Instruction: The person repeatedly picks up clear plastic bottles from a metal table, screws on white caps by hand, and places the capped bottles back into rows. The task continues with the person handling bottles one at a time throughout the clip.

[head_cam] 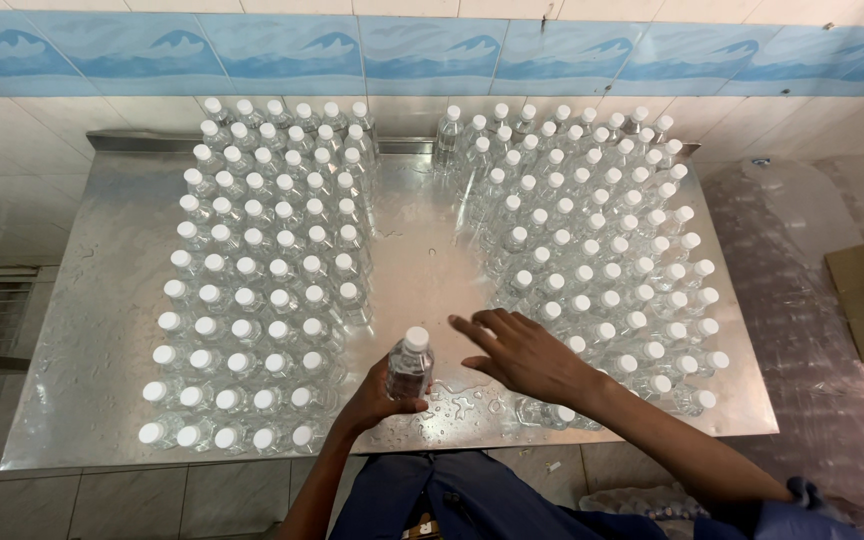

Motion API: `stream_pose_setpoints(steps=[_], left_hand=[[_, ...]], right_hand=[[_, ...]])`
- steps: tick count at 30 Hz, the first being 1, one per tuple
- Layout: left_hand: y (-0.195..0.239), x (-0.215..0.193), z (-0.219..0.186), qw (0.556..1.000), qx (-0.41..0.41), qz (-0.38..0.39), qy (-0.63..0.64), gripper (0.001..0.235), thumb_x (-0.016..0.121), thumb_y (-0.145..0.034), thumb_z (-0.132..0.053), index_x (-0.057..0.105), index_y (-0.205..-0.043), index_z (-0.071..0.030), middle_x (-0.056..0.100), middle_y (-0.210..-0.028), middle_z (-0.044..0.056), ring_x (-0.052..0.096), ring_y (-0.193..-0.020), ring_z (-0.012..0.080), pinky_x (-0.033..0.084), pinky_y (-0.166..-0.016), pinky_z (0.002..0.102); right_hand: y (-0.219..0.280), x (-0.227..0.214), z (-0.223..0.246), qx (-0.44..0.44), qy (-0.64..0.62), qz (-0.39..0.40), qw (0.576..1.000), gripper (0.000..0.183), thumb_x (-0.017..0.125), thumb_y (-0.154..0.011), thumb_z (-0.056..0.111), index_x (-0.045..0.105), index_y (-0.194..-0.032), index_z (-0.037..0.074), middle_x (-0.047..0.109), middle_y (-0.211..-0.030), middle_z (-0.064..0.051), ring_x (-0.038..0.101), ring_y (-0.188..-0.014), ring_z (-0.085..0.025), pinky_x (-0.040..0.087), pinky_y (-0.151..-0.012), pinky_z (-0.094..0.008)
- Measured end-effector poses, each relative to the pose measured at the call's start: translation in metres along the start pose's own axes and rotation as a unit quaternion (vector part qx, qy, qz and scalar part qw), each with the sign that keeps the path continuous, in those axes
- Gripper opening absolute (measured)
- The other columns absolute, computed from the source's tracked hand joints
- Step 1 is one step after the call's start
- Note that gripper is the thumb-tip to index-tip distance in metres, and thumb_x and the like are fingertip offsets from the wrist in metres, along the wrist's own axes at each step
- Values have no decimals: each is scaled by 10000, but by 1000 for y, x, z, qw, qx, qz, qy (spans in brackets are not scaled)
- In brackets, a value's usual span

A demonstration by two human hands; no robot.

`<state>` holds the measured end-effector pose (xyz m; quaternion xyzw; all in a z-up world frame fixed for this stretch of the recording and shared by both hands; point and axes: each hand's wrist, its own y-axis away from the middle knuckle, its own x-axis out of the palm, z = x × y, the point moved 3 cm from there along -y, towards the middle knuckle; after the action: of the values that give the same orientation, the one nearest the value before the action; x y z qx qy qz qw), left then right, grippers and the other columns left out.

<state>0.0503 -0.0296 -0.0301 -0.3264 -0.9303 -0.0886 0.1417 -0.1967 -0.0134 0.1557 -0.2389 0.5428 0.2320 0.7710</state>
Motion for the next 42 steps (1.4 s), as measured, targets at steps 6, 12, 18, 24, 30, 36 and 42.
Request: stream_pose_setpoints(steps=[6, 12, 18, 24, 30, 36, 42], left_hand=[[-4, 15, -32, 995, -66, 32, -63, 817, 1093, -672, -260, 669, -1347, -78, 815, -1066, 173, 799, -967, 238, 688, -821, 381], [-5, -6, 49, 947, -279, -152, -37, 663, 926, -913, -385, 627, -1390, -34, 775, -1118, 197, 777, -877, 247, 691, -705, 354], [8, -26, 92, 925, -306, -226, 24, 803, 961, -890, -388, 581, -1429, 71, 716, -1138, 289, 813, -856, 361, 708, -634, 466], [1, -27, 94, 936, -280, -215, 9, 558, 947, -894, -289, 654, -1255, 20, 761, -979, 231, 802, -729, 310, 704, -580, 429], [6, 14, -23, 977, -174, -1, -120, 715, 1022, -776, -307, 646, -1332, -60, 713, -1128, 187, 711, -1038, 260, 384, -1203, 668], [11, 18, -39, 973, -100, 101, -183, 794, 1076, -692, -341, 687, -1327, -66, 759, -1230, 176, 659, -1212, 250, 481, -1134, 540], [3, 23, -62, 961, -118, 104, -228, 696, 969, -821, -343, 654, -1382, -75, 819, -1033, 168, 757, -896, 218, 628, -869, 434]], right_hand=[[-16, -3, 6, -107, 116, -18, 987, 542, 474, -1148, 443, 552, -1528, 65, 624, -1220, -189, 667, -1120, -380, 563, -844, -437], [-11, 18, -25, -20, 133, 46, 990, 576, 465, -1140, 511, 533, -1537, 99, 629, -1274, -165, 688, -1116, -351, 571, -854, -442], [12, 40, -37, 23, 99, 116, 988, 531, 445, -1147, 541, 556, -1492, 153, 617, -1303, -136, 690, -1134, -329, 573, -867, -444], [23, 64, -46, 29, 88, 151, 984, 455, 415, -1167, 513, 597, -1380, 153, 621, -1322, -134, 693, -1157, -338, 568, -870, -462], [3, 48, -37, 11, 93, 112, 989, 507, 395, -1175, 451, 500, -1540, 115, 612, -1338, -171, 683, -1163, -359, 566, -881, -470], [2, 42, -22, -176, 128, 46, 975, 359, 485, -1153, 400, 605, -1364, 135, 629, -1156, -118, 676, -1019, -319, 550, -798, -427], [5, 70, -33, -170, 188, -7, 967, 497, 356, -1188, 518, 591, -1023, 113, 527, -858, -58, 613, -738, -290, 511, -639, -422]])
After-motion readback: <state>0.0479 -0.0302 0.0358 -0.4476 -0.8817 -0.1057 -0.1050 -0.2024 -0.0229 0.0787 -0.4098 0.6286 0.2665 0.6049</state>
